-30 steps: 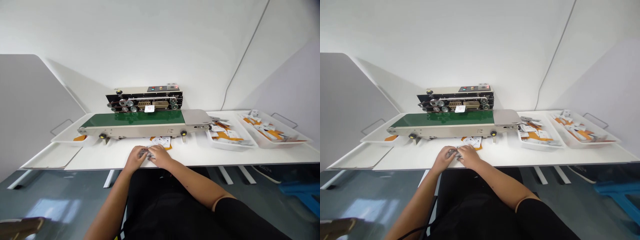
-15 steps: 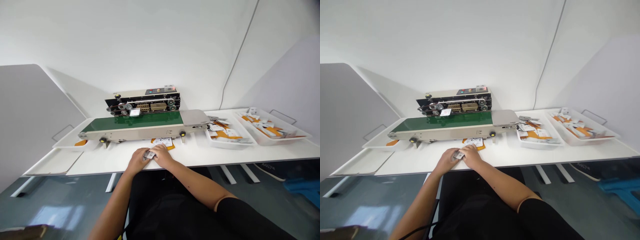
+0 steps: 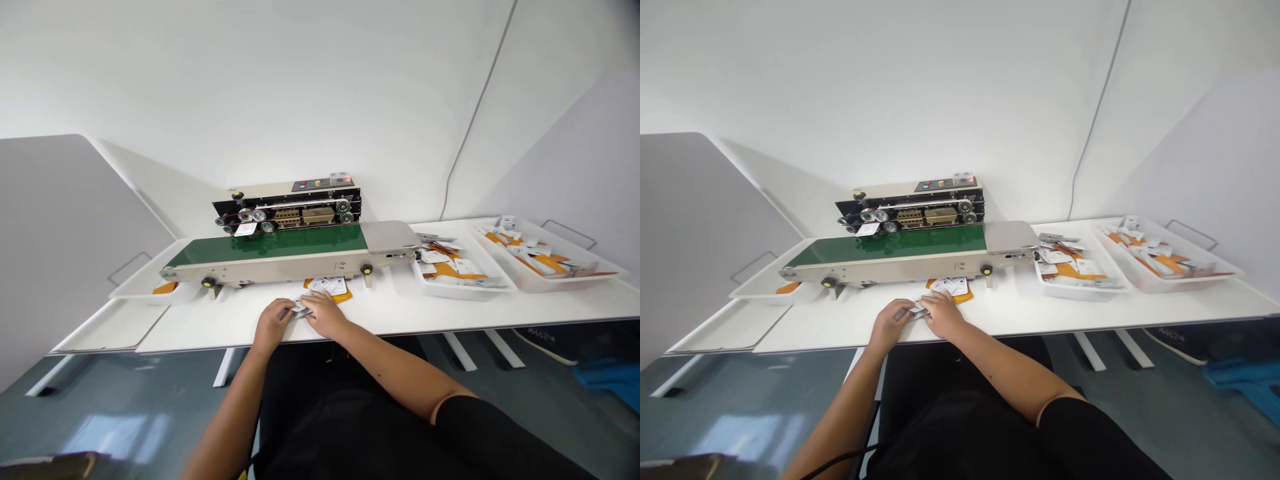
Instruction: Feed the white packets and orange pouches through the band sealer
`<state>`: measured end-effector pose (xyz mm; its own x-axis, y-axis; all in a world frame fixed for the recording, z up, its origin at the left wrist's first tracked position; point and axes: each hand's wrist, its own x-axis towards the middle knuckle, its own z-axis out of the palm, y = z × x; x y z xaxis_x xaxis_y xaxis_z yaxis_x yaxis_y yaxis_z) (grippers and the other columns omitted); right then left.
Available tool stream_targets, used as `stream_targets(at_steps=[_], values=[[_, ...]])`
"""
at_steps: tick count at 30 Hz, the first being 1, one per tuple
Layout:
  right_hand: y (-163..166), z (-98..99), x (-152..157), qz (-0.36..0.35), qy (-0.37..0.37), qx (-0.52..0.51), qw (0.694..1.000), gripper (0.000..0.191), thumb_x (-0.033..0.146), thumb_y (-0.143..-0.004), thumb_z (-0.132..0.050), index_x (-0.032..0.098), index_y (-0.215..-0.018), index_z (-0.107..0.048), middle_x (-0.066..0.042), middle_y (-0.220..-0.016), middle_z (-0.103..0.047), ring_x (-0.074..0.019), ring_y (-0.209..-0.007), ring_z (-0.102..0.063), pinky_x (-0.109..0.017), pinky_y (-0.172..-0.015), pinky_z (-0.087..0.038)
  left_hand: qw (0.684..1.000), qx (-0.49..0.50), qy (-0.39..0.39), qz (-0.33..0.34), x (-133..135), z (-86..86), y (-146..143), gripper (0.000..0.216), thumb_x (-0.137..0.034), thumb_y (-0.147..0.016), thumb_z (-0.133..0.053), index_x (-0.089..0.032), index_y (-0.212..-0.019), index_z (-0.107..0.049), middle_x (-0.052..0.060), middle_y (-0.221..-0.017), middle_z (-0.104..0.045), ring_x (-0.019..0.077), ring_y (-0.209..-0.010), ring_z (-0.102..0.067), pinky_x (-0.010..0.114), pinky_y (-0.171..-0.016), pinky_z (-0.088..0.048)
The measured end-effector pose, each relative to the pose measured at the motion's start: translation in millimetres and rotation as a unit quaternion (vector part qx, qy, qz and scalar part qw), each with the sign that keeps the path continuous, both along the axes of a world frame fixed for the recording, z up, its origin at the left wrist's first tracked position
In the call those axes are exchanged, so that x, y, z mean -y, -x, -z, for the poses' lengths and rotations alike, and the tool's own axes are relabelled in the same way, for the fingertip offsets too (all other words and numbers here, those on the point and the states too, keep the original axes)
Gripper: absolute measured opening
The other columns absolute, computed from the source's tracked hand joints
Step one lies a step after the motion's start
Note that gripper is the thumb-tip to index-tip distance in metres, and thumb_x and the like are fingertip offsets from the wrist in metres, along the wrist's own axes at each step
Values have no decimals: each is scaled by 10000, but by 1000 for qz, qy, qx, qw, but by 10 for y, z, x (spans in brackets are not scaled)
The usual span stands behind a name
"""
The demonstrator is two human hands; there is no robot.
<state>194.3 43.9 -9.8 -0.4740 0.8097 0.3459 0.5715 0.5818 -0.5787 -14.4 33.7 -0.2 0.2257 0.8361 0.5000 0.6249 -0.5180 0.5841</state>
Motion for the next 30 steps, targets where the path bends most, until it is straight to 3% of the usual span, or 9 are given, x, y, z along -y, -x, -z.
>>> stream_targets(at_steps=[8,12,15,19,24,27,30], values=[[23,10,-15,38,-3,24,999,480,172,-975,-511,244,-1447,-567,-76,-1474,-590,-302,-1449,-421,-587,-1231,-220,997,45,-15,-65,57,-2,33,134,-251,-927,-593,-228,-958,-722,70,-1063,-745,248,-1054,-692,412,-1007,-535],[1,-10,7,95,-60,-51,992,577,195,-920,-584,173,-1492,-517,-138,-1515,-522,-320,-1433,-402,-533,-1203,-306,991,54,-59,-104,64,-1,77,149,-238,-921,-587,-213,-957,-729,78,-1096,-750,250,-1076,-694,426,-1018,-537],[-25,-64,49,141,-92,-128,977,508,207,-916,-582,185,-1423,-592,-131,-1350,-638,-307,-1296,-507,-505,-1133,-385,988,44,-95,-111,70,4,96,169,-236,-926,-593,-213,-989,-748,79,-1133,-753,246,-1086,-699,425,-1008,-556],[-29,-100,56,117,-31,-137,983,471,360,-899,-670,222,-1350,-664,-109,-1080,-730,-319,-1123,-598,-530,-1044,-440,995,15,-93,-32,93,6,86,206,-231,-943,-596,-227,-1070,-759,86,-1223,-738,244,-1143,-692,418,-1023,-564],[-48,-76,11,74,81,-262,959,505,311,-919,-617,263,-1422,-604,-84,-1328,-679,-267,-1230,-621,-436,-1080,-468,993,-17,-45,104,154,-68,68,284,-253,-954,-634,-243,-1228,-710,109,-1348,-674,268,-1247,-636,459,-1089,-518],[-77,-88,27,37,100,-303,947,483,301,-956,-555,283,-1438,-586,-61,-1408,-638,-244,-1299,-591,-413,-1111,-448,995,17,-26,98,180,-125,66,440,-301,-940,-667,-249,-1372,-601,151,-1464,-548,254,-1126,-665,459,-994,-562],[-82,-105,62,-26,108,-255,960,512,300,-976,-526,291,-1488,-533,-69,-1358,-658,-244,-1246,-610,-418,-1083,-453,995,64,-7,79,178,-142,65,534,-349,-943,-651,-239,-1448,-516,151,-1359,-567,187,-893,-666,397,-861,-584]])
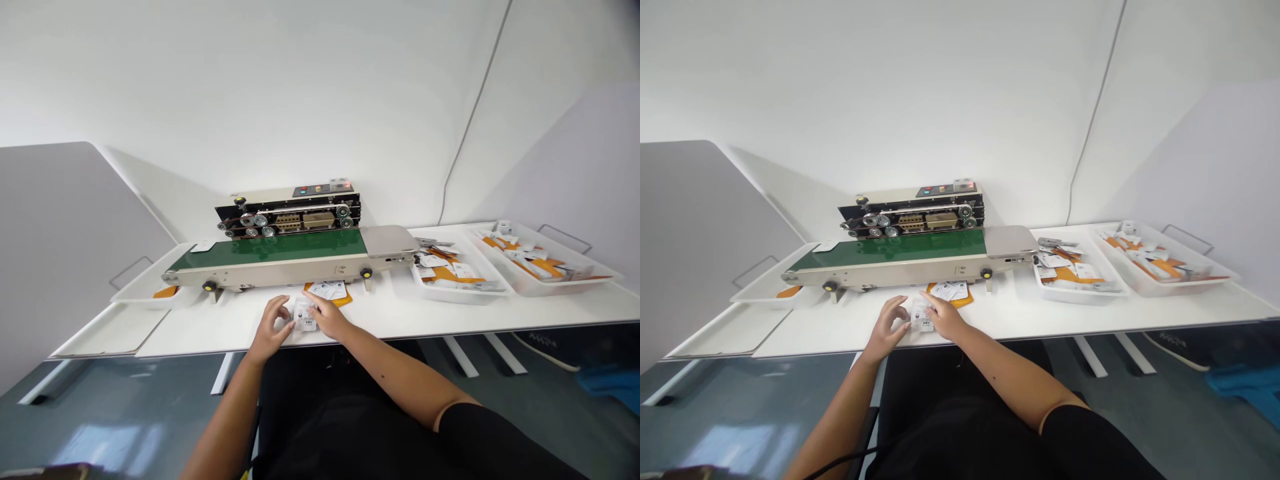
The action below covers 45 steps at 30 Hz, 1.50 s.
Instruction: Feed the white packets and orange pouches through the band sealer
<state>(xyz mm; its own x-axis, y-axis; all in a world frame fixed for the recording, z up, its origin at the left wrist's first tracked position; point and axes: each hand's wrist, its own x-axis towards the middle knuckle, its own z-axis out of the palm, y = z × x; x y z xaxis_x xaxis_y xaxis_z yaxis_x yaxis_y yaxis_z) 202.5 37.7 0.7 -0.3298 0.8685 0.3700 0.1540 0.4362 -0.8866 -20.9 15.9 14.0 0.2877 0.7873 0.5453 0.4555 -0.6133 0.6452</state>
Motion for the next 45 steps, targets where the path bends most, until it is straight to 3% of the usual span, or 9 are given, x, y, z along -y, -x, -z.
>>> stream_targets(at_steps=[3,6,10,15,23,33,38,41,45], values=[[23,15,11,-20,3,44,999,617,277,-959,-556,293,-1560,-418,-26,-1002,-713,-203,-923,-664,-373,-920,-509,998,-30,61,-9,-7,17,-8,475,-386,-943,-643,-220,-1383,-577,58,-1015,-672,179,-806,-637,342,-814,-554],[40,46,-6,28,15,-2,999,639,257,-943,-572,275,-1556,-394,37,-781,-608,-152,-704,-583,-300,-774,-501,992,-44,115,-22,1,32,-19,380,-396,-937,-639,-214,-1271,-629,23,-875,-690,187,-806,-647,307,-782,-528],[34,46,-11,11,46,-52,998,588,270,-908,-635,278,-1473,-470,45,-772,-603,-146,-683,-580,-289,-744,-502,990,-2,138,19,24,6,-28,372,-403,-927,-644,-196,-1234,-611,56,-957,-716,200,-869,-670,302,-783,-520],[31,-2,27,-50,48,-26,997,568,312,-874,-687,266,-1416,-522,42,-770,-642,-157,-700,-614,-302,-756,-509,986,-40,160,36,26,-17,-25,359,-415,-933,-636,-207,-1225,-655,-32,-704,-595,139,-633,-538,247,-633,-440],[18,3,24,67,7,-18,998,211,388,-858,-670,214,-953,-741,39,-645,-523,-127,-580,-487,-256,-603,-421,972,124,194,-40,-12,70,5,333,-467,-884,-684,-211,-1070,-582,-76,-619,-494,118,-543,-473,220,-542,-364],[18,-10,65,92,39,-74,992,189,396,-835,-686,214,-884,-692,21,-662,-614,-146,-588,-564,-271,-595,-478,968,136,209,-35,-33,89,14,370,-485,-866,-703,-213,-1080,-576,-71,-643,-520,119,-572,-514,228,-566,-404],[-38,32,31,52,56,-131,988,306,458,-957,-551,210,-1075,-687,-21,-743,-672,-166,-605,-610,-307,-618,-535,969,146,179,-91,-96,121,81,452,-551,-823,-725,-194,-1095,-661,-31,-692,-593,142,-620,-576,261,-595,-471],[-38,7,26,33,15,-93,995,318,388,-993,-484,212,-1147,-699,-69,-956,-722,-181,-754,-660,-336,-734,-557,960,198,162,-110,-123,168,112,423,-586,-825,-711,-197,-963,-620,-14,-694,-637,159,-635,-624,280,-632,-510],[39,-83,86,-33,-79,-18,996,182,312,-901,-636,219,-1007,-750,-89,-1122,-705,-224,-1012,-661,-346,-851,-548,971,161,172,-40,-76,146,94,364,-526,-846,-727,-208,-805,-556,10,-763,-698,187,-747,-682,305,-726,-543]])
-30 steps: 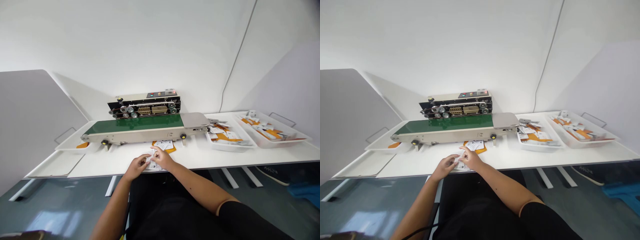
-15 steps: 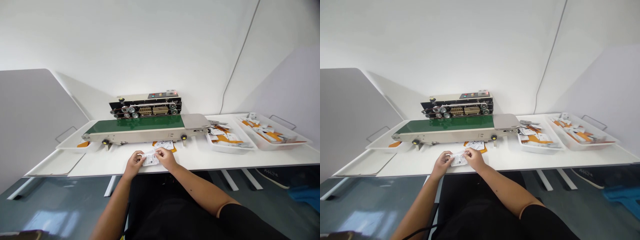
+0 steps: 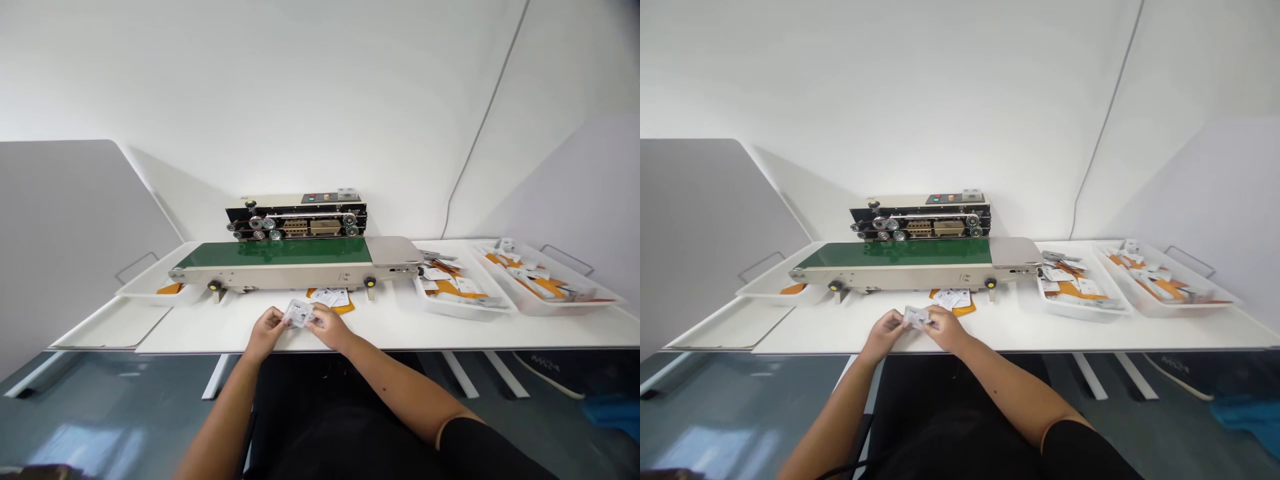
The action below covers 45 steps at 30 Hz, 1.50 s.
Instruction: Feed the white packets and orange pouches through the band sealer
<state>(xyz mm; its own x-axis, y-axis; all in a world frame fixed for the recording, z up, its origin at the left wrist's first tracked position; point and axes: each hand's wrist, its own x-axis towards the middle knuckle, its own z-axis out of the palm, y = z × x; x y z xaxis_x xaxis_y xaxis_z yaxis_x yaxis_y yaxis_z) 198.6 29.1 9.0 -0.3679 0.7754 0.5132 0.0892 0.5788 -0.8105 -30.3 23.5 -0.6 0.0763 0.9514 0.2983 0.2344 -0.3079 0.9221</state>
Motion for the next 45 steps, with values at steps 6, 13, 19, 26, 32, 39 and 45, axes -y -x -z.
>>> stream_targets(at_steps=[6,13,19,26,32,39,45], values=[[-190,-224,-144,19,53,-35,998,229,425,-895,-676,203,-893,-732,-56,-847,-723,-202,-792,-680,-316,-716,-552,983,-148,-56,94,109,-181,-76,210,-395,-927,-664,-199,-993,-698,80,-1019,-736,235,-989,-683,361,-902,-526],[-1167,-1092,-1135,283,115,-218,927,235,362,-877,-633,168,-1005,-668,18,-623,-615,-82,-460,-516,-172,-422,-388,977,-184,-83,66,121,-205,-76,175,-335,-941,-623,-214,-1026,-716,77,-1042,-724,232,-982,-670,349,-871,-527],[-1486,-1333,-1722,260,283,-210,899,102,89,-728,-640,152,-792,-593,39,-482,-513,-71,-397,-442,-160,-368,-279,978,-183,-85,56,135,-205,-85,161,-320,-932,-617,-216,-1005,-715,74,-1039,-725,234,-984,-669,358,-880,-528],[-1501,-1254,-1871,230,303,-219,898,209,29,-693,-612,186,-662,-478,28,-457,-489,-70,-386,-424,-165,-360,-225,975,-199,-81,54,132,-210,-93,174,-340,-942,-611,-214,-1003,-713,76,-1035,-724,230,-969,-663,352,-859,-526],[-1472,-1276,-1799,211,300,-215,905,203,44,-718,-628,179,-653,-490,22,-465,-496,-68,-397,-428,-164,-355,-225,975,-201,-81,49,122,-210,-103,168,-339,-931,-615,-214,-980,-716,74,-1013,-728,229,-945,-664,352,-847,-529],[-1322,-1368,-1761,196,294,-179,918,171,120,-792,-689,133,-951,-629,1,-587,-616,-89,-466,-505,-177,-425,-354,970,-219,-95,50,102,-192,-109,169,-344,-948,-611,-223,-1006,-715,76,-1024,-727,234,-958,-672,365,-859,-542],[-1143,-1332,-1248,360,1,29,933,296,382,-870,-705,198,-1102,-715,-32,-782,-663,-183,-757,-596,-276,-674,-465,950,-274,-146,12,-31,-55,-92,323,-328,-904,-687,-237,-1214,-667,132,-1393,-623,317,-1331,-537,524,-1145,-414]])
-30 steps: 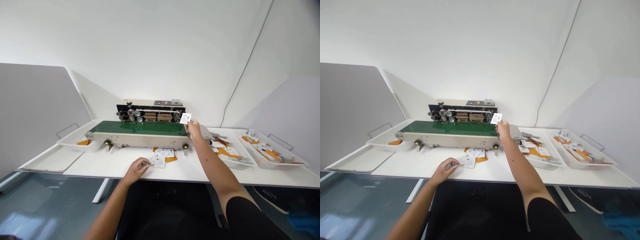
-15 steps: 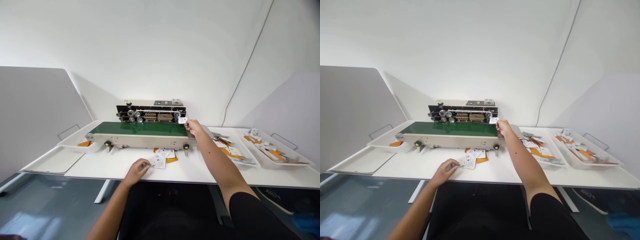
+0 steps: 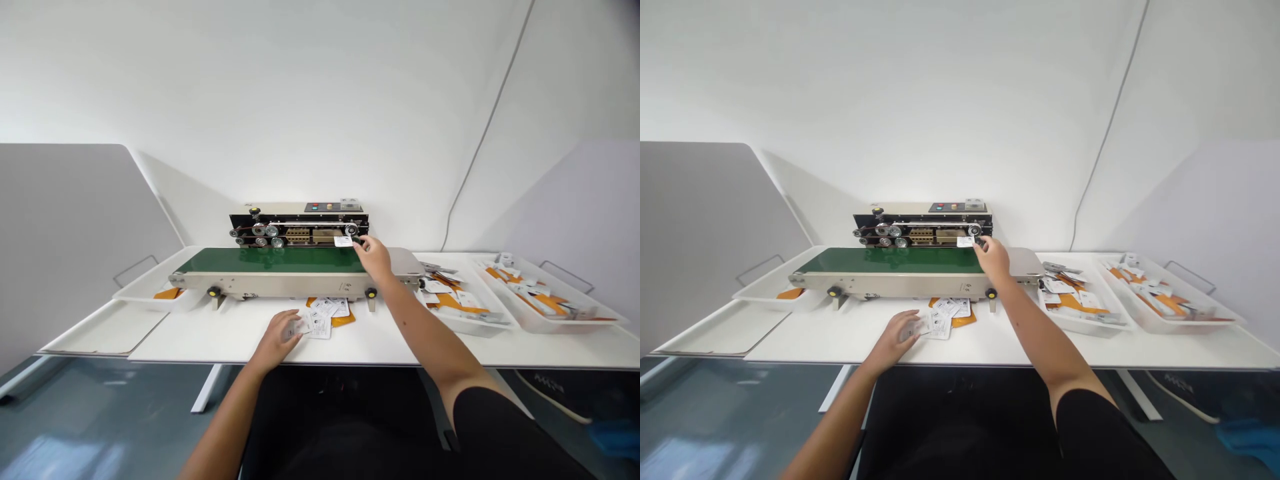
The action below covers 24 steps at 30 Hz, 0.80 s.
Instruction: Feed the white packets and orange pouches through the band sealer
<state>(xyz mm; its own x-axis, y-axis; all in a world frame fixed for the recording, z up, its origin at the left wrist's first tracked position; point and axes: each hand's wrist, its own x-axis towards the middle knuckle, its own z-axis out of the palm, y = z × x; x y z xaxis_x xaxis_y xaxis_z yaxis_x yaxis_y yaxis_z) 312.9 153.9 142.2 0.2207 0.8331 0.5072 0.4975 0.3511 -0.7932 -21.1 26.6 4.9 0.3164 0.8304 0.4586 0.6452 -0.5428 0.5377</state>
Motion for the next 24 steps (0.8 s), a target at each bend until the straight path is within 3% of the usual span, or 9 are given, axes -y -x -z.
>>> stream_targets(at_steps=[2,6,9,12,15,19,22,24], values=[[190,175,349,-28,-58,52,997,271,392,-928,-623,225,-1113,-730,-52,-865,-684,-217,-854,-607,-328,-778,-486,999,-37,7,-36,-74,98,6,457,-344,-882,-714,-233,-1316,-622,144,-1487,-556,359,-1435,-440,567,-1178,-368],[682,773,949,-223,-41,123,966,252,282,-922,-618,255,-1138,-745,-62,-971,-728,-255,-983,-641,-414,-941,-496,993,-100,29,-54,-174,238,-14,563,-408,-867,-744,-251,-1381,-576,142,-1494,-560,405,-1477,-379,628,-1193,-297],[930,1233,1139,-288,-30,184,939,437,268,-881,-689,258,-1318,-676,-96,-1239,-698,-293,-1195,-596,-481,-1061,-460,991,-114,45,-61,-165,230,-41,508,-388,-898,-716,-260,-1368,-573,125,-1422,-620,379,-1397,-487,664,-1194,-242],[1007,1514,1164,-293,-8,239,926,503,293,-894,-692,265,-1391,-626,-105,-1421,-618,-316,-1365,-506,-567,-1190,-328,992,-101,44,-64,-125,173,-53,466,-349,-890,-724,-264,-1329,-592,101,-1347,-664,330,-1293,-581,622,-1200,-265],[996,1583,1147,-280,19,270,921,547,304,-918,-668,259,-1454,-568,-100,-1495,-564,-324,-1456,-421,-602,-1242,-215,996,-64,31,-62,-89,120,-55,483,-331,-864,-745,-247,-1317,-600,102,-1311,-673,315,-1251,-603,528,-1153,-388],[956,1533,1145,-268,14,240,933,714,309,-905,-686,229,-1564,-421,-112,-1547,-504,-330,-1498,-348,-586,-1250,-201,999,8,33,-32,-18,28,-44,535,-385,-866,-746,-234,-1351,-580,117,-1342,-638,304,-1259,-599,455,-1102,-468],[937,1523,1144,-285,1,226,932,796,376,-878,-739,241,-1581,-392,-121,-1521,-525,-344,-1479,-353,-570,-1214,-279,996,35,59,50,60,-70,-23,596,-417,-850,-770,-237,-1379,-565,121,-1393,-612,300,-1303,-576,446,-1135,-449],[933,1529,1145,-321,-24,232,918,688,384,-888,-741,263,-1520,-496,-113,-1398,-623,-325,-1379,-459,-520,-1147,-383,992,42,86,84,106,-125,-11,618,-415,-841,-783,-232,-1388,-561,123,-1405,-612,300,-1313,-574,444,-1141,-448]])
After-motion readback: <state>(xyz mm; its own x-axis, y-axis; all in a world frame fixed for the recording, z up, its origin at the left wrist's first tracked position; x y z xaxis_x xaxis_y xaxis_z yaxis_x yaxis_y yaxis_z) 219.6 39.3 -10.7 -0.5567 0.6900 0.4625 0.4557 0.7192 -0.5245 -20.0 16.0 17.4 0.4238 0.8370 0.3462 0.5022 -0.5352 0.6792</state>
